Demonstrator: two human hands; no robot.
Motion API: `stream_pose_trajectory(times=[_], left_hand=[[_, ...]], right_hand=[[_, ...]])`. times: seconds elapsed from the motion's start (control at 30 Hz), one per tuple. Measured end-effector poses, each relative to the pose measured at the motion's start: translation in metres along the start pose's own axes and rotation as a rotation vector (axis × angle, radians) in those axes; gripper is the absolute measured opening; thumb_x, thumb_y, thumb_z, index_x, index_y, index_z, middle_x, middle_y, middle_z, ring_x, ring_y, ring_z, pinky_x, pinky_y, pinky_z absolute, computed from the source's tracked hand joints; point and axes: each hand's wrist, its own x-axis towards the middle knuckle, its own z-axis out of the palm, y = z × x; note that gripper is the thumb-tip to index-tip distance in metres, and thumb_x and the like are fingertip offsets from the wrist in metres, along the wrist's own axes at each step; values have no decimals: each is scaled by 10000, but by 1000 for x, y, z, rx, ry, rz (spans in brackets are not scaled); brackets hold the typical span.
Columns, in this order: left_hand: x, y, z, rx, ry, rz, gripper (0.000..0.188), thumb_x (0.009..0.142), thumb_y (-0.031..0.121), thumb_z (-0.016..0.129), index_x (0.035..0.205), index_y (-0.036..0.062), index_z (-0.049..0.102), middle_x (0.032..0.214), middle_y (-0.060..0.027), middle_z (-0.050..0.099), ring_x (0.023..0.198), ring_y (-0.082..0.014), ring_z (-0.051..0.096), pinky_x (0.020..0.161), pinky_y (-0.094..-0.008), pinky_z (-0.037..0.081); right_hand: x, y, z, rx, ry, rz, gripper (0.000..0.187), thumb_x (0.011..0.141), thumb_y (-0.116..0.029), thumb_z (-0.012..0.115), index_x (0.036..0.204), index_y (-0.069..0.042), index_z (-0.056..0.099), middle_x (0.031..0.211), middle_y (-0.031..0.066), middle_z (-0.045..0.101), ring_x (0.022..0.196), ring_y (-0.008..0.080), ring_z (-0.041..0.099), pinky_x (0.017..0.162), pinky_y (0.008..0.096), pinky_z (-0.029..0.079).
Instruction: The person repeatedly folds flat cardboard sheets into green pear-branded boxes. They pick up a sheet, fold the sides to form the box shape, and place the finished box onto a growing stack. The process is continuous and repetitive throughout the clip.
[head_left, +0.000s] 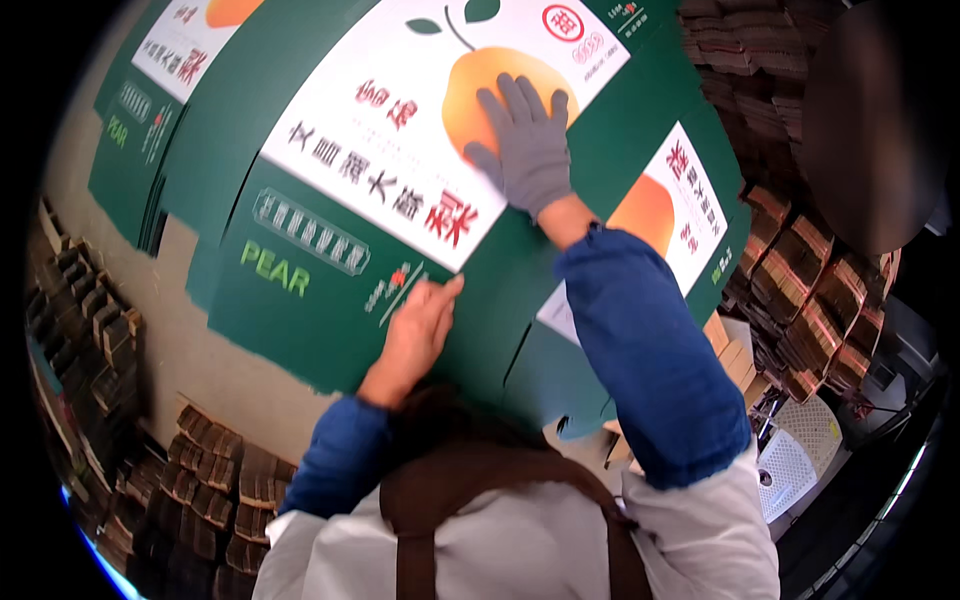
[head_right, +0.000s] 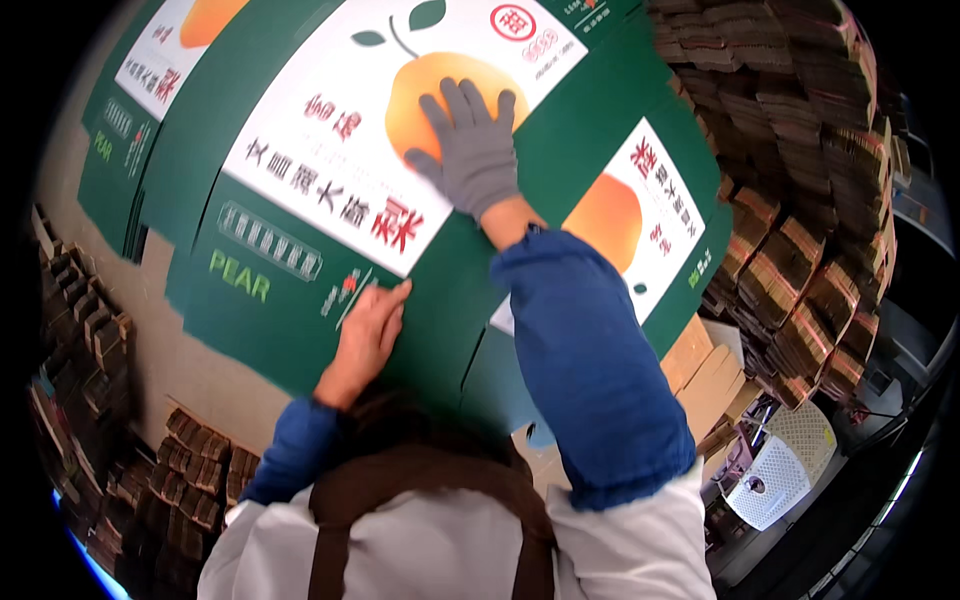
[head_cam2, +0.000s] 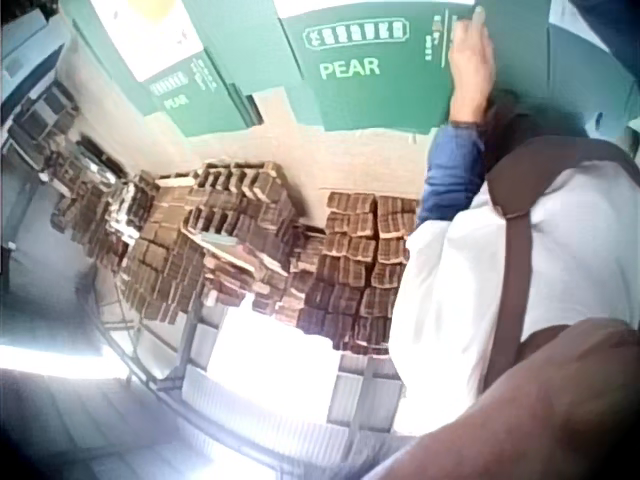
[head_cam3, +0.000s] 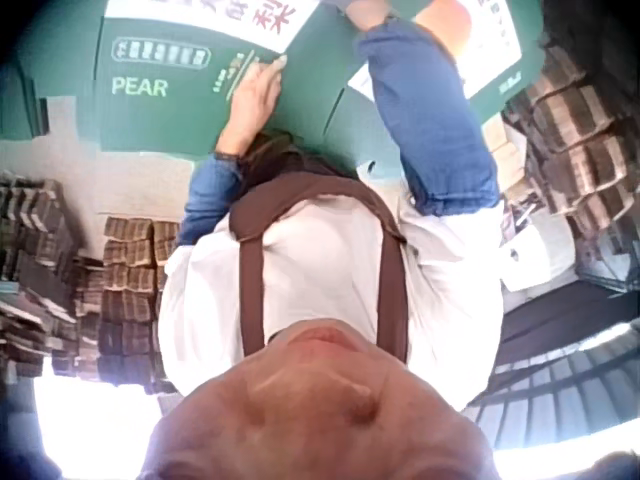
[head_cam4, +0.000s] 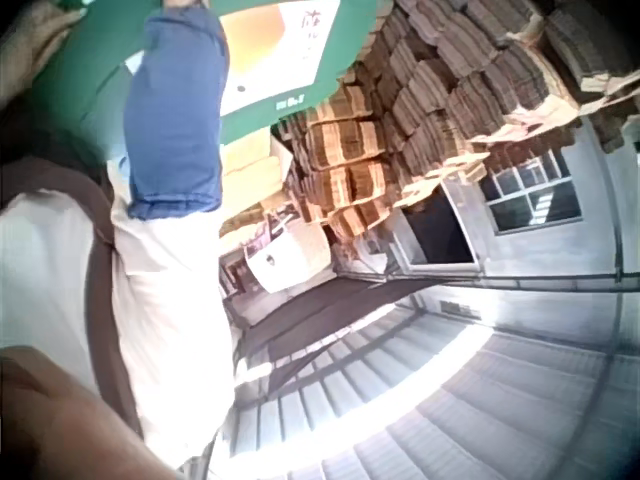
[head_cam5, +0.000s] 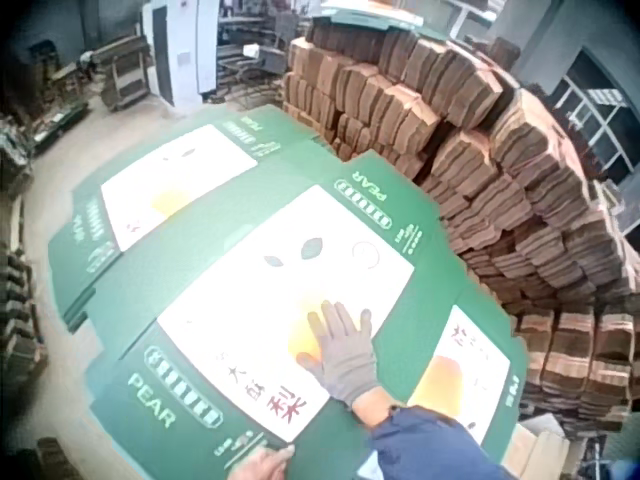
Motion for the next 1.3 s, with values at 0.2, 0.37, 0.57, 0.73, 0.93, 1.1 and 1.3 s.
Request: stream_pose_trajectory(times=[0.2, 0.37, 0.57, 0.73, 0.93, 1.1, 1.3], left_hand=[[6, 6, 2, 73, 7, -105, 276, 872, 98, 609, 1123, 44, 510, 880, -186, 606, 778, -369, 612, 664, -445, 501], [-2, 37, -53, 250, 67, -114, 162, 879, 150, 611, 1003, 58, 564, 866, -187, 637, 772, -407, 619, 653, -447, 508], [-6, -75, -232, 663, 776, -219, 347, 932, 174, 584, 1198, -35, 505, 1189, -207, 531, 1129, -339, 507, 943, -410, 416], [-32, -219, -344, 672, 1089, -669, 843, 830, 507, 677, 1373, -59, 368, 1319, -250, 481, 1267, -384, 436, 1036, -433, 373], [-4, -288, -446, -231, 999, -795, 742, 767, 575, 724, 1190, -14, 562, 859, -92, 584, 764, -165, 555, 627, -321, 463], [2, -299, -449, -317, 839, -761, 438, 742, 349, 831, 722, 116, 460, 577, 0, 493, 443, -89, 402, 389, -252, 295], [8, -297, -509, -263, 874, -616, 388, 757, 286, 819, 750, 108, 475, 569, 18, 462, 435, -89, 404, 390, -240, 297]], right_hand=[[-41, -84, -17, 85, -95, 21, 658, 865, -568, 508, 1366, -142, 491, 1436, 119, 410, 1352, 292, 332, 1064, 649, 152], [-48, -89, -12, 163, -124, 13, 653, 850, -546, 545, 1353, -133, 500, 1432, 128, 418, 1361, 301, 330, 1065, 658, 150], [-50, -92, -19, 203, -79, 48, 667, 790, -497, 633, 1333, -130, 511, 1426, 146, 418, 1351, 326, 343, 1077, 661, 143], [-39, -100, -20, 178, -58, 16, 653, 775, -426, 667, 1328, -118, 503, 1421, 151, 415, 1340, 343, 351, 1084, 663, 133], [-28, -107, -27, 111, -39, 9, 678, 753, -404, 689, 1326, -105, 481, 1405, 156, 421, 1336, 353, 351, 1088, 654, 139], [-38, -101, -26, 40, -59, -9, 723, 733, -398, 704, 1340, -98, 450, 1417, 163, 401, 1336, 360, 345, 1093, 635, 155], [-37, -112, -31, -23, -98, 15, 639, 807, -396, 653, 1329, -77, 469, 1400, 162, 434, 1314, 342, 382, 1092, 589, 195]])
